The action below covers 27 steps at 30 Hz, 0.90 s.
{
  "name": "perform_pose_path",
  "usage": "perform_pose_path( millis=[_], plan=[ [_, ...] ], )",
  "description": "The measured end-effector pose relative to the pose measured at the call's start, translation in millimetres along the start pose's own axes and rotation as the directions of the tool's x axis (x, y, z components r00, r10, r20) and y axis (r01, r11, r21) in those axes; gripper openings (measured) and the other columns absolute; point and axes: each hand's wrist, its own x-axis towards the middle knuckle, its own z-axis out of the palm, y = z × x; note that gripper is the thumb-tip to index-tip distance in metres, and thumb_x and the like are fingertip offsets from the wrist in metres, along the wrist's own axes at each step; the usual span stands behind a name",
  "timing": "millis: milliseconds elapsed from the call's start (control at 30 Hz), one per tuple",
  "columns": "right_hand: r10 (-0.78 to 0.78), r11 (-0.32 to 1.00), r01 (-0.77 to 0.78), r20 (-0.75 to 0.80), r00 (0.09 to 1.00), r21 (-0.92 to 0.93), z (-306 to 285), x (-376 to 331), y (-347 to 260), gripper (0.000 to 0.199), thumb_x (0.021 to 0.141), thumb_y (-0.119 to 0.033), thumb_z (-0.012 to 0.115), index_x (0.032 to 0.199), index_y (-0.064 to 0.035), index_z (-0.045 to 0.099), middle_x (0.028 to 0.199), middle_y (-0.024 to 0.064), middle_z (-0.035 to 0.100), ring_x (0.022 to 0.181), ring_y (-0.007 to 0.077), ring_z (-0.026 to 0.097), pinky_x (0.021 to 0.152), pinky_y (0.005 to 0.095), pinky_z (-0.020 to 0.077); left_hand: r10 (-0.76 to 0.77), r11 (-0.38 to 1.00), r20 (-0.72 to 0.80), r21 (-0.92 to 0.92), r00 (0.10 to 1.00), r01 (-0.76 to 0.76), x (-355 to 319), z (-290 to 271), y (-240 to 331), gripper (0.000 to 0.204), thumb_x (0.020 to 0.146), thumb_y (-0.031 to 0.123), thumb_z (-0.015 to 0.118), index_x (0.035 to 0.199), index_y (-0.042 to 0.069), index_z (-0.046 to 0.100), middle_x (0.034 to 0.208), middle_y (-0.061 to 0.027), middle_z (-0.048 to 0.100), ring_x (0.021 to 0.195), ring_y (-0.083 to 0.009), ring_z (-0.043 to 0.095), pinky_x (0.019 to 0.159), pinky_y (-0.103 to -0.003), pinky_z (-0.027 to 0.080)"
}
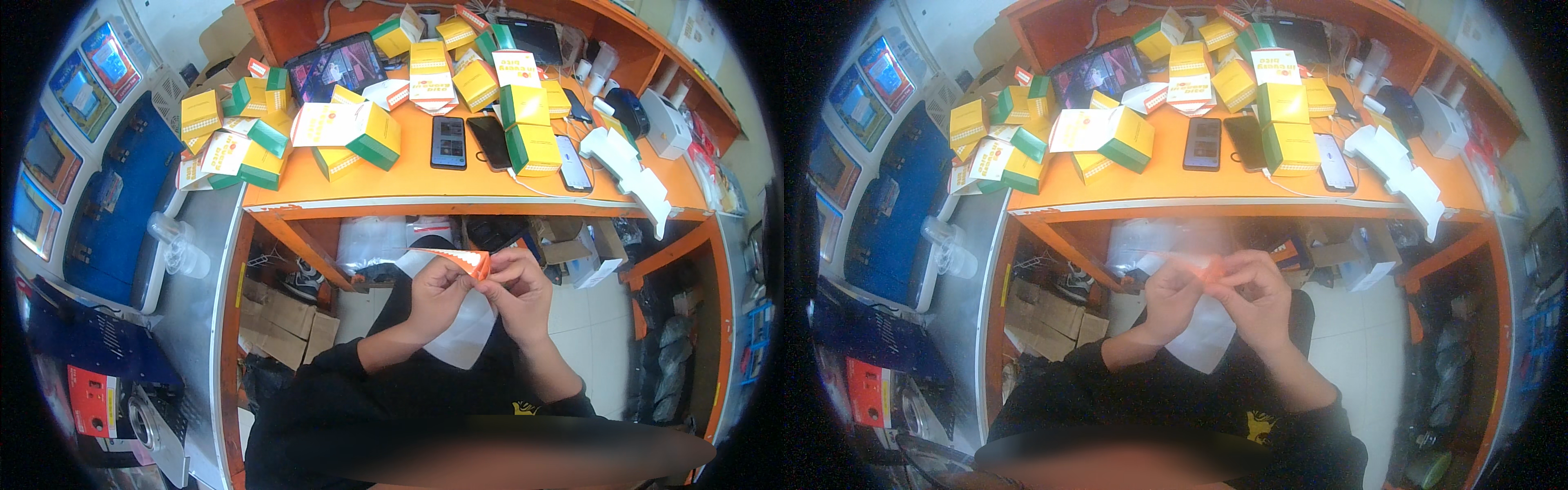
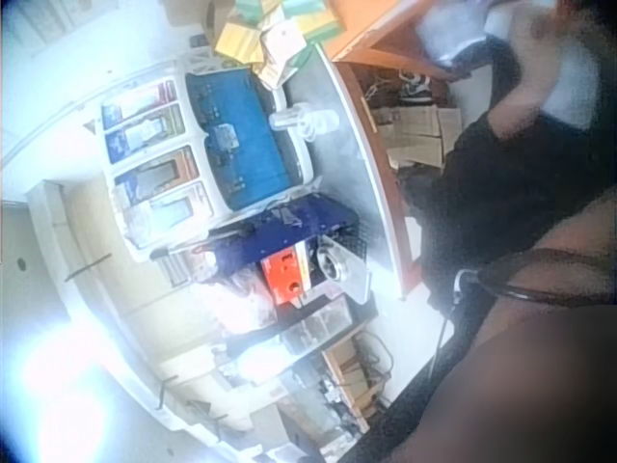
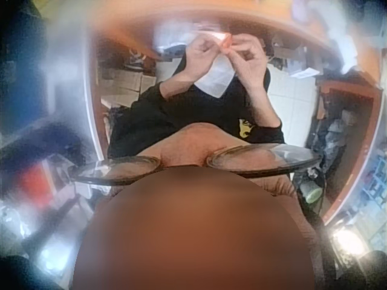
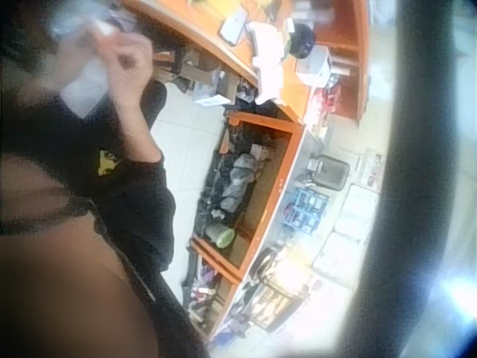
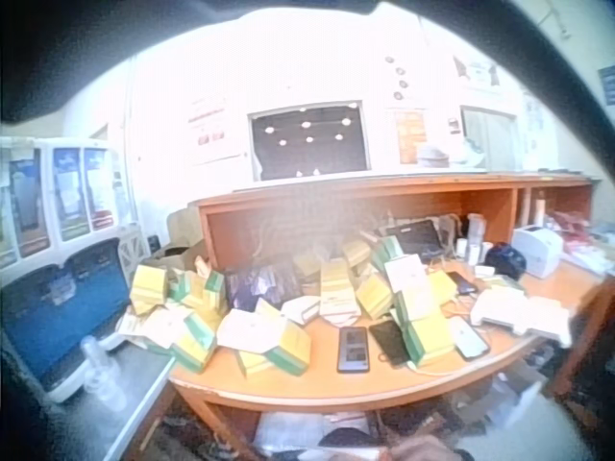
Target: The person assembles small yellow and green cardboard boxes by folding the flaps and tucking them into place. The person handles the boxes one at a time, repeatedly folding and closing them on a cluttered orange workbench.
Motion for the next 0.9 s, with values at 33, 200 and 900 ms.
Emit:
perform_pose_path(
  millis=[33,200,900],
  plan=[
    [0.095,0.979,-0.093,-0.003,0.996,0.18,-1,1,1,0.025,0.077,-0.001,0.079,0.098,0.0018,0.065,0.107,0.011,0.061,0.093,0.0146,0.062,0.084,0.0281,0.0507,0.043,0.996,0.022,0.071,0.999,-0.045,1,-2,0,0.009,0.095,0.003,0.058,0.101,-0.001,0.063,0.1,-0.0059,0.062,0.09,-0.0135,0.06,0.08,-0.026,0.047],
    [0.343,0.922,-0.347,0.056,0.938,0.171,-10,0,3,0.033,0.077,0.002,0.076,0.107,0.0005,0.063,0.112,0.0099,0.063,0.094,0.0133,0.063,0.082,0.0271,0.052,-0.016,0.995,0.283,0.098,0.959,-0.012,9,-8,4,0.01,0.096,0.005,0.054,0.096,-0.002,0.062,0.097,-0.0068,0.059,0.088,-0.0168,0.058,0.082,-0.029,0.045],
    [0.453,0.891,-0.452,0.002,0.892,0.041,-45,8,20,0.027,0.101,-0.026,0.051,0.105,-0.0004,0.06,0.097,0.0101,0.067,0.084,0.0157,0.067,0.076,0.0286,0.0527,0.247,0.621,0.299,0.681,0.922,-0.388,23,-13,23,0.009,0.081,0.005,0.07,0.09,0.003,0.067,0.093,-0.0096,0.065,0.086,-0.0274,0.064,0.073,-0.033,0.052]
  ],
)
